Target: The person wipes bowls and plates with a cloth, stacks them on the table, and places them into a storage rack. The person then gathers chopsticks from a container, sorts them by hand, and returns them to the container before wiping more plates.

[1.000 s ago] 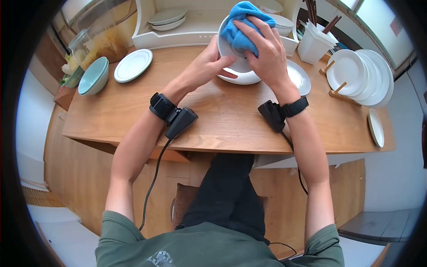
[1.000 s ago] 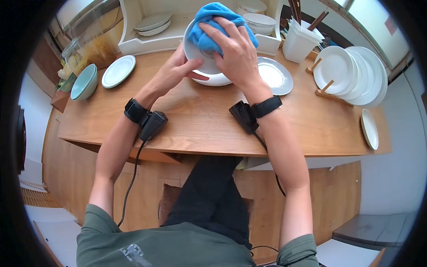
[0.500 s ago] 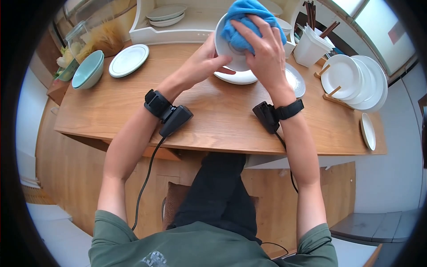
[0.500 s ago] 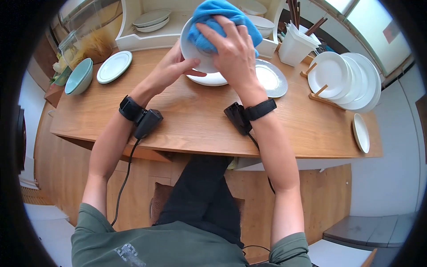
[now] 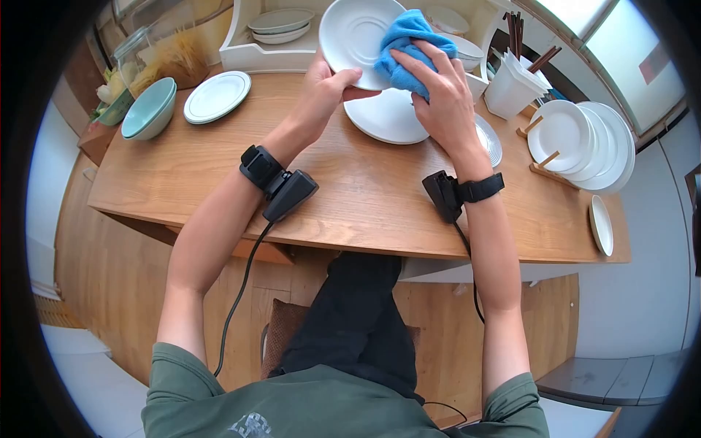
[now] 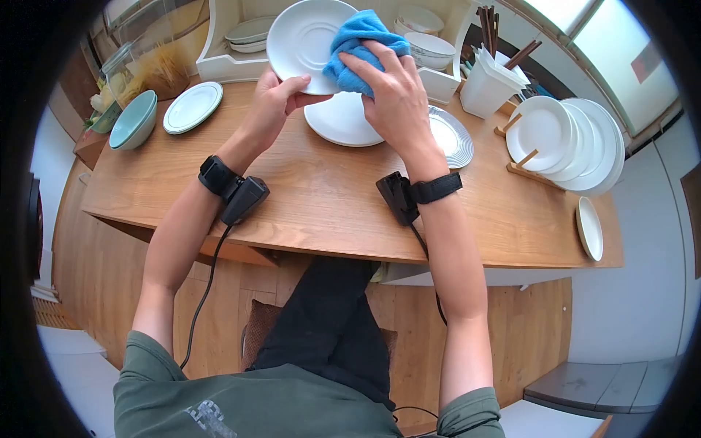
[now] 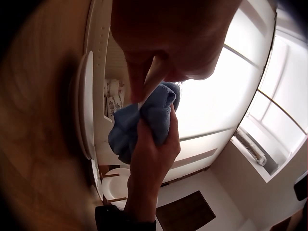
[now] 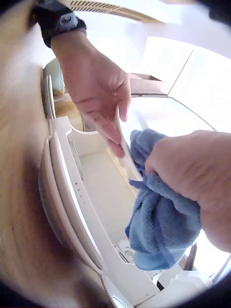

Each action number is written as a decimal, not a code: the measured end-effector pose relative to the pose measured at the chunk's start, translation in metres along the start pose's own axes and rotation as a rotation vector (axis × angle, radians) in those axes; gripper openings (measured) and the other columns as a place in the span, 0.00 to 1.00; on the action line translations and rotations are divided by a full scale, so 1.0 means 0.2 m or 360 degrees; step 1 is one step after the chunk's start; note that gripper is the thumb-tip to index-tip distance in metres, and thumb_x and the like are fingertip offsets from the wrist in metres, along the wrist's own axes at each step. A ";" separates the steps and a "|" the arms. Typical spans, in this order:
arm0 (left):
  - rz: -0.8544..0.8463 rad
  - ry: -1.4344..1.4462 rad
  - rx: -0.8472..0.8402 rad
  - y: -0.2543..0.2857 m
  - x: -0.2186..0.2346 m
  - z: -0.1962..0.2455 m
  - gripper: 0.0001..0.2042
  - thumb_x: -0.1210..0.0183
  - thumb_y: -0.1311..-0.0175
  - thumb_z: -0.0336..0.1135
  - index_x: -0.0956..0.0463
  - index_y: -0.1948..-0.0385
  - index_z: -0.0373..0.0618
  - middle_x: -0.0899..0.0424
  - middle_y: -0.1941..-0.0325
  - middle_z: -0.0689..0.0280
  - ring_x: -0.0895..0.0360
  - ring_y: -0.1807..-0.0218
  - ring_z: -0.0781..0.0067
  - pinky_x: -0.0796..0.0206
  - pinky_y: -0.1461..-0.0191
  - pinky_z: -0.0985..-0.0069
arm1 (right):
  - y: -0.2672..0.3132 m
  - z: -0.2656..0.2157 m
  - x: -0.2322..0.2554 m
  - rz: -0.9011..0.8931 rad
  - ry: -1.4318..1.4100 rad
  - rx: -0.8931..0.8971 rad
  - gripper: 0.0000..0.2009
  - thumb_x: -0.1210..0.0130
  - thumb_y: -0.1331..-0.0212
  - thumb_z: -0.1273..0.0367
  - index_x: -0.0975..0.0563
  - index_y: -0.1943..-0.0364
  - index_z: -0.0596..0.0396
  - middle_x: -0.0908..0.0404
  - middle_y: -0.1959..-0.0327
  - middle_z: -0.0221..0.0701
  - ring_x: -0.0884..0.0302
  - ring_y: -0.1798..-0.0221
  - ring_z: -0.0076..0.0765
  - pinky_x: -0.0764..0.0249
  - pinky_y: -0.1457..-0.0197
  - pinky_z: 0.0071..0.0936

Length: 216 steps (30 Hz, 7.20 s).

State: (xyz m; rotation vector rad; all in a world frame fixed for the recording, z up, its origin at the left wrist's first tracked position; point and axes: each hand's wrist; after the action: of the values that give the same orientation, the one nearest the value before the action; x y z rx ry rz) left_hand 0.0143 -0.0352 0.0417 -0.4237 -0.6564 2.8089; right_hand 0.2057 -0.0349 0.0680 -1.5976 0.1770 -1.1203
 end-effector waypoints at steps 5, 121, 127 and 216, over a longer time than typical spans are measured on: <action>0.0250 0.0190 0.0047 -0.01 0.03 0.02 0.14 0.53 0.33 0.32 0.34 0.49 0.36 0.23 0.50 0.55 0.22 0.49 0.64 0.27 0.44 0.64 | 0.00 -0.04 -0.01 -0.0099 -0.0205 0.0130 0.30 0.41 0.62 0.81 0.22 0.49 0.34 0.28 0.45 0.28 0.29 0.51 0.46 0.27 0.45 0.37; -0.0174 -0.0428 -0.0051 0.04 -0.06 0.04 0.32 0.63 0.34 0.63 0.42 0.42 0.43 0.25 0.64 0.63 0.24 0.77 0.79 0.34 0.85 0.85 | 0.00 -0.07 0.01 0.0100 -0.0274 0.0178 0.24 0.38 0.61 0.77 0.21 0.55 0.38 0.25 0.48 0.26 0.27 0.51 0.41 0.27 0.47 0.35; 0.0350 -0.0538 -0.0285 0.00 -0.01 0.06 0.30 0.65 0.32 0.62 0.41 0.38 0.49 0.25 0.60 0.69 0.27 0.72 0.86 0.36 0.82 0.88 | 0.01 -0.10 0.01 -0.0096 -0.0395 0.0297 0.18 0.41 0.57 0.80 0.17 0.63 0.40 0.22 0.49 0.22 0.28 0.54 0.37 0.28 0.47 0.33; 0.0759 -0.1640 0.1469 0.33 1.06 0.43 0.39 0.65 0.45 0.77 0.30 0.80 0.43 0.30 0.86 0.68 0.28 0.87 0.73 0.37 0.85 0.79 | 0.14 0.27 -0.14 0.0414 0.0086 -0.0391 0.20 0.43 0.52 0.77 0.20 0.53 0.38 0.25 0.47 0.34 0.28 0.47 0.45 0.28 0.47 0.41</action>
State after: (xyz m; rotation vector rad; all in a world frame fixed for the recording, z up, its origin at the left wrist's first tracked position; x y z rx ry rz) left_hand -0.2212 -0.0677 0.0377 1.2071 0.7607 3.1754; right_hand 0.2420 0.0092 0.0334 -1.7023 0.5605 -0.9662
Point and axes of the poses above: each hand's wrist, its own y-axis away from the middle knuckle, its own x-axis out of the back of the hand, z = x × y
